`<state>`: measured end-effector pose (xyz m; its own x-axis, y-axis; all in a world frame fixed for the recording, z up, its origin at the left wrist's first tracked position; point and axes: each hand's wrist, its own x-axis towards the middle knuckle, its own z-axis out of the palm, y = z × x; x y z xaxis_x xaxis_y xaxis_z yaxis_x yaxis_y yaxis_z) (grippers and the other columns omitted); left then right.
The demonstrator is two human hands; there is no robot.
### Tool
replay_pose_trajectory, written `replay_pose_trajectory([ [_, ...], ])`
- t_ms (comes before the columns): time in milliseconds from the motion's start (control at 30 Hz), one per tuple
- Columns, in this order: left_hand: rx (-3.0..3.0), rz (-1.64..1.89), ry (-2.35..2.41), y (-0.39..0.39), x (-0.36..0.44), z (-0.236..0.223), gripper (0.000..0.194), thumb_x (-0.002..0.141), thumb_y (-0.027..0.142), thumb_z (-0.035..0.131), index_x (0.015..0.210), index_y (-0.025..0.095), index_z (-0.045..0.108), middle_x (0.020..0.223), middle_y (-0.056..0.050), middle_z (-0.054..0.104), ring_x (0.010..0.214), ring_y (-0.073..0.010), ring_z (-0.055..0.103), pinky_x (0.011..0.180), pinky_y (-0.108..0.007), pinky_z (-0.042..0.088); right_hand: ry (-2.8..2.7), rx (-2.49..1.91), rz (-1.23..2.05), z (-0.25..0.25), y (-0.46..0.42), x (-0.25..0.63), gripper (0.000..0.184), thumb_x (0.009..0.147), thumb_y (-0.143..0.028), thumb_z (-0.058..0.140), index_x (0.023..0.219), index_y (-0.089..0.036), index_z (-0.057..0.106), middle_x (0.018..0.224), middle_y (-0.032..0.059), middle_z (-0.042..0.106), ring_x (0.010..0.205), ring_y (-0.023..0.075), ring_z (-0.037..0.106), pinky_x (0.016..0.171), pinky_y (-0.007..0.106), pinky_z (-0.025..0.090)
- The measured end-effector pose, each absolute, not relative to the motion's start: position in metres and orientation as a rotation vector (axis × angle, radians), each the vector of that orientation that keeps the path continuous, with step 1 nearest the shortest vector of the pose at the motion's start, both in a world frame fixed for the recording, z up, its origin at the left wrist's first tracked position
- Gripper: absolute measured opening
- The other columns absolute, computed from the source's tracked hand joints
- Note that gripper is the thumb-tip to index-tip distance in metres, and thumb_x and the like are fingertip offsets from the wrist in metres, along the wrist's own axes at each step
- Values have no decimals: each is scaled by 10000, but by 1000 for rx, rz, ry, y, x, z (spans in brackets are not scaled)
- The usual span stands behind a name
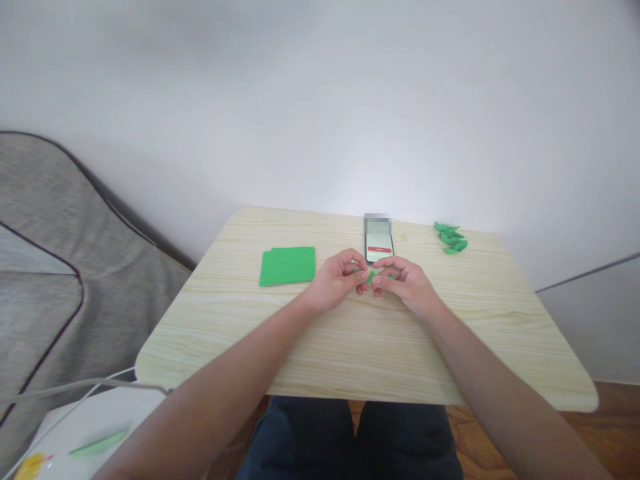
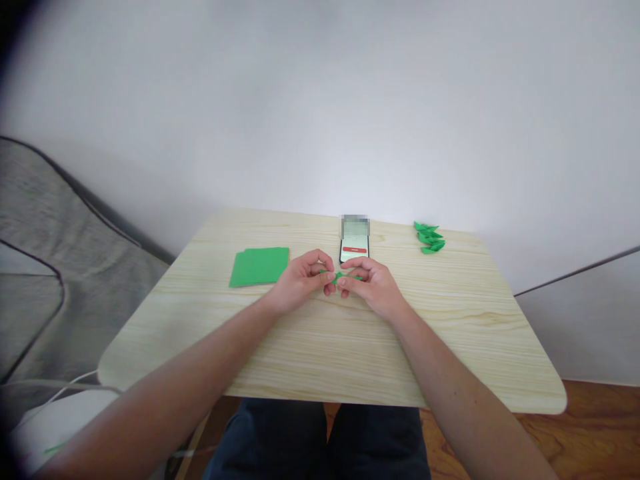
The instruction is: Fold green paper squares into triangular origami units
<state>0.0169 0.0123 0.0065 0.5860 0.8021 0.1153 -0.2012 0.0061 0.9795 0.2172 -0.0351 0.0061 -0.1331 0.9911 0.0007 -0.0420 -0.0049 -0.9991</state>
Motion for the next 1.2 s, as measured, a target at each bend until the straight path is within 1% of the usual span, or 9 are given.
replay_pose_trajectory([
  [100, 1372, 833, 580, 10, 17, 7, 297, 858, 368, 780, 925, 167, 571, 662, 5, 658, 617, -123, 628, 620, -248, 511, -1342, -1105, 1358, 8, -35, 216, 344, 769, -365, 879, 1024, -203, 715, 867, 35, 785, 770, 181, 723, 752, 339, 574],
  [200, 1385, 842, 591, 9, 17, 7, 275, 867, 346, 767, 930, 170, 565, 660, 18, 636, 618, -112, 605, 620, -236, 495, -1393, -1195, 1334, 11, -36, 216, 280, 787, -382, 861, 957, -187, 755, 853, 38, 774, 710, 152, 674, 685, 302, 545],
  [333, 1391, 861, 577, 8, 17, 7, 266, 887, 346, 749, 937, 174, 552, 700, 8, 649, 633, -106, 592, 616, -225, 468, -1478, -1278, 1306, 14, -38, 218, 265, 818, -432, 833, 896, -183, 787, 830, 41, 771, 643, 126, 613, 634, 283, 496],
  [600, 1430, 875, 590, 8, 17, 6, 251, 905, 345, 729, 953, 178, 549, 713, 23, 614, 637, -101, 577, 609, -222, 449, -1447, -1258, 1339, 14, -38, 217, 307, 819, -478, 830, 848, -178, 770, 764, 40, 757, 652, 143, 650, 660, 291, 526],
  [833, 1510, 900, 582, 8, 17, 3, 214, 933, 334, 705, 974, 182, 561, 760, 10, 644, 698, -113, 607, 660, -237, 468, -1434, -1252, 1305, 11, -37, 219, 275, 818, -439, 837, 787, -185, 733, 732, 27, 749, 625, 134, 646, 632, 278, 509],
  [967, 1559, 881, 606, 8, 15, 3, 223, 938, 355, 702, 1006, 190, 569, 788, 0, 674, 735, -128, 637, 684, -245, 476, -1473, -1266, 1265, 11, -37, 220, 278, 824, -440, 832, 763, -183, 743, 733, 36, 761, 622, 136, 654, 615, 269, 500],
  [1067, 1556, 858, 626, 9, 14, 4, 238, 935, 370, 706, 1022, 194, 571, 767, 9, 666, 717, -127, 638, 687, -247, 488, -1494, -1266, 1273, 14, -37, 223, 300, 839, -468, 816, 786, -176, 768, 761, 50, 778, 642, 146, 684, 643, 277, 532],
  [1200, 1513, 832, 610, 10, 13, 4, 241, 936, 368, 704, 1020, 190, 566, 718, 21, 637, 683, -126, 628, 671, -249, 497, -1536, -1260, 1308, 17, -37, 227, 370, 907, -521, 733, 811, -167, 784, 774, 63, 787, 667, 162, 720, 684, 293, 573],
])
